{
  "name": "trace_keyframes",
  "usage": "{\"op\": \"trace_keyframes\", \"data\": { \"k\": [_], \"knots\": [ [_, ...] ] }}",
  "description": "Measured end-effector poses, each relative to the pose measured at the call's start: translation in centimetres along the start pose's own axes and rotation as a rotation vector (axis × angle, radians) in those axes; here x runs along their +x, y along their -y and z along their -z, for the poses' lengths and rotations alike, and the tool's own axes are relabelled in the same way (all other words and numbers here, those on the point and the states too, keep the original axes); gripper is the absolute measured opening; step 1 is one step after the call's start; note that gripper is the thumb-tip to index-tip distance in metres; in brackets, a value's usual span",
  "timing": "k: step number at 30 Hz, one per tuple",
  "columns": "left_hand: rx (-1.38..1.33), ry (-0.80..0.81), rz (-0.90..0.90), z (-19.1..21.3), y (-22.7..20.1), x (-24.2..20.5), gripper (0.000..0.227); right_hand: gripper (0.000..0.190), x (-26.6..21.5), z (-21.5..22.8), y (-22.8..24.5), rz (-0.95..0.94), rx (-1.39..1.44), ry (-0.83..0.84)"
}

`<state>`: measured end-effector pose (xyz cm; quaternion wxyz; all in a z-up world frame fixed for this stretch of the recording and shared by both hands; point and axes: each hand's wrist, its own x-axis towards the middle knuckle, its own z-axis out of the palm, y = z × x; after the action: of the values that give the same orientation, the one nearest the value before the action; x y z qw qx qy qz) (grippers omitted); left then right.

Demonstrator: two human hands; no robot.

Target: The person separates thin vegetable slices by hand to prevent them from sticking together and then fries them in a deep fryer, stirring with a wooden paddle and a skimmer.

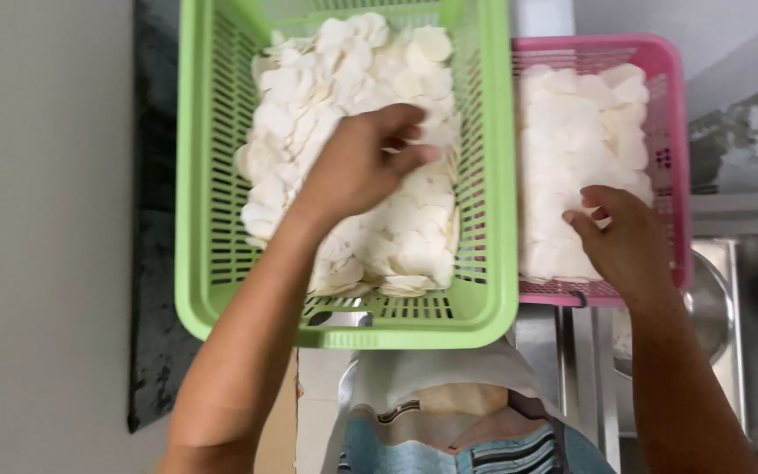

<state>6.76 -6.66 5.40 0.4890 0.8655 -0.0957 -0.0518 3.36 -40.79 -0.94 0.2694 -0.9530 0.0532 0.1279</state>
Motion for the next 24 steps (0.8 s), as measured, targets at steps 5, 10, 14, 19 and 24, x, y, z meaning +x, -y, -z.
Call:
{"op": "trace_keyframes", "data": {
  "k": [5,10,14,19,24],
  "knots": [
    [0.334,-0.048,0.280,4.2,6.5,-6.1,0.033,0.051,2.0,-4.0,-1.8,0.110,-0.208,0.084],
    [0.326,0.372,0.665,3.3,3.7,-8.8,0.034,0.046,0.2,-2.1,-0.5,0.042,-0.070,0.070],
    [0.729,0.532,0.598,0.3,8.1,-9.6,0.073,0.044,-0.7,-0.4,0.9,-0.095,-0.037,0.039],
    [0.968,0.426,0.348,-3.2,15.4,-9.4,0.051,0.049,-0.5,-0.8,-3.2,-0.005,-0.169,-0.118],
    [0.449,0.408,0.744,1.6,6.7,-8.5,0.090,0.047,-2.5,0.4,-0.1,-0.073,-0.012,-0.114]
  ]
}}
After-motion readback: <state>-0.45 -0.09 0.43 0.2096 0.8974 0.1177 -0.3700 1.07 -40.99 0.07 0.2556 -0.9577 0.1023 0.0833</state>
